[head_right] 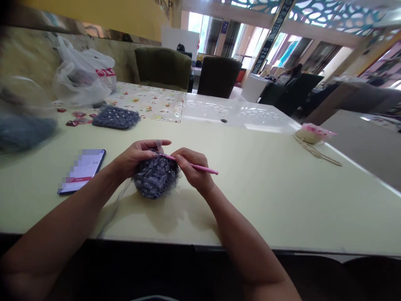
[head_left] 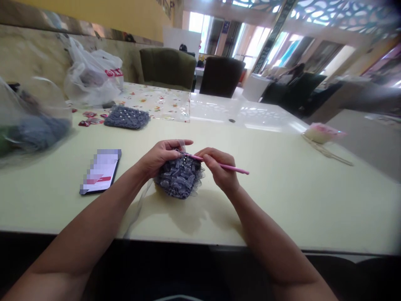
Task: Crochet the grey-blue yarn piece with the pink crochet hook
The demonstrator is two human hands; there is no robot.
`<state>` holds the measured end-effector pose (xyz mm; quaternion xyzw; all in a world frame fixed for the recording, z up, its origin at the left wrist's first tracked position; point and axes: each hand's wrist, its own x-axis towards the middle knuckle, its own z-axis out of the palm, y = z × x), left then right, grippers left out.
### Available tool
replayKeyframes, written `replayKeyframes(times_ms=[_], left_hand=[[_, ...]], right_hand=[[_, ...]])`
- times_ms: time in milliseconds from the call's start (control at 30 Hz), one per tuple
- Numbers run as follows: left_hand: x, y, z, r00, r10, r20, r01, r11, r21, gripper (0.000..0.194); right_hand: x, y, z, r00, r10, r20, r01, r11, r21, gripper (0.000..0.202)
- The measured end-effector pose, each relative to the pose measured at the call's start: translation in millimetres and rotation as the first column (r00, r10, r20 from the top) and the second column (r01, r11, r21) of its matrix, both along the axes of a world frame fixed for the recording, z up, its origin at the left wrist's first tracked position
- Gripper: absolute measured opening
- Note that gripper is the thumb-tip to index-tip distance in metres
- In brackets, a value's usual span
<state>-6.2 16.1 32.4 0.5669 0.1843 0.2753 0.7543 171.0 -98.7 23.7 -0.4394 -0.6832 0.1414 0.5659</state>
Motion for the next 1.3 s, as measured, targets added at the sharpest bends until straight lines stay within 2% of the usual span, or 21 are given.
replayKeyframes(times_ms=[133,200,300,367,400,467,533,600,700,767,833,900,933,1000,1133,1233,1300], left_hand=[[4.4,-6.1,-5.0,0.998,-0.063,-0.002,0.062,0.995,-0.076,0.052],[5.1,-6.9,-5.6,0.996,-0.09,-0.013,0.089,0.994,-0.06,0.05],[3.6,-3.2,-4.1,0.987,-0.088,-0.133,0.104,0.987,0.125,0.039],[2.4,-0.1,-3.1,0.977,-0.01,-0.214,0.068,0.962,0.264,0.037],[2.2,0.6,-3.0,0.976,0.022,-0.218,0.042,0.958,0.284,0.041],[2.8,-0.8,-3.5,0.987,0.023,-0.159,0.009,0.981,0.196,0.062],[4.6,-5.5,-4.2,0.997,-0.021,-0.074,0.024,0.999,0.035,0.079],[7.2,-11.5,-4.4,0.999,-0.03,-0.015,0.029,0.997,-0.069,0.085],[12.0,-18.5,-5.4,0.999,0.031,0.03,-0.028,0.996,-0.085,0.087],[15.8,-21.3,-7.3,0.994,0.102,0.048,-0.1,0.993,-0.057,0.086],[19.7,-23.4,-9.3,0.982,0.181,0.048,-0.18,0.983,-0.028,0.083],[22.6,-25.5,-9.7,0.97,0.241,0.028,-0.241,0.97,-0.021,0.081],[23.2,-26.4,-8.8,0.967,0.253,0.013,-0.252,0.967,-0.039,0.08],[22.3,-27.8,-4.6,0.976,0.219,-0.02,-0.22,0.968,-0.125,0.075],[14.0,-26.3,7.0,0.999,0.035,-0.026,-0.041,0.953,-0.3,0.068],[6.6,-20.6,11.1,0.998,-0.057,-0.002,0.054,0.956,-0.289,0.07],[2.6,-15.3,11.0,0.998,-0.06,0.006,0.06,0.965,-0.255,0.073]], right_hand=[[-5.5,5.0,-7.7,0.987,-0.128,0.101,0.12,0.99,0.079,0.018],[-6.9,6.6,-11.2,0.977,-0.17,0.131,0.155,0.981,0.116,0.015],[-7.1,7.4,-13.7,0.977,-0.2,0.081,0.189,0.974,0.122,0.011],[-7.1,7.5,-13.6,0.978,-0.205,0.041,0.2,0.974,0.103,0.012],[-7.2,7.6,-13.4,0.978,-0.208,0.022,0.205,0.975,0.085,0.013],[-7.4,8.1,-13.1,0.979,-0.205,-0.005,0.205,0.977,0.051,0.015],[-7.2,8.7,-13.6,0.984,-0.18,-0.012,0.181,0.983,0.035,0.015],[-6.3,9.2,-15.0,0.99,-0.138,0.02,0.138,0.99,0.041,0.015],[-5.2,9.8,-17.5,0.969,-0.164,0.183,0.147,0.984,0.102,0.015],[-6.4,10.3,-18.9,0.882,-0.305,0.36,0.244,0.948,0.206,0.019],[-10.2,11.2,-20.2,0.72,-0.477,0.504,0.347,0.876,0.334,0.025],[-15.7,12.2,-21.4,0.569,-0.595,0.568,0.412,0.804,0.428,0.029],[-18.5,12.4,-21.9,0.523,-0.628,0.577,0.432,0.778,0.455,0.029],[-22.8,11.8,-23.0,0.486,-0.66,0.574,0.449,0.751,0.484,0.028],[-21.8,7.5,-24.7,0.541,-0.65,0.534,0.368,0.754,0.544,0.019],[-15.3,5.3,-25.9,0.674,-0.557,0.486,0.264,0.796,0.545,0.01],[-11.4,4.8,-25.6,0.77,-0.456,0.446,0.215,0.844,0.492,0.006]])
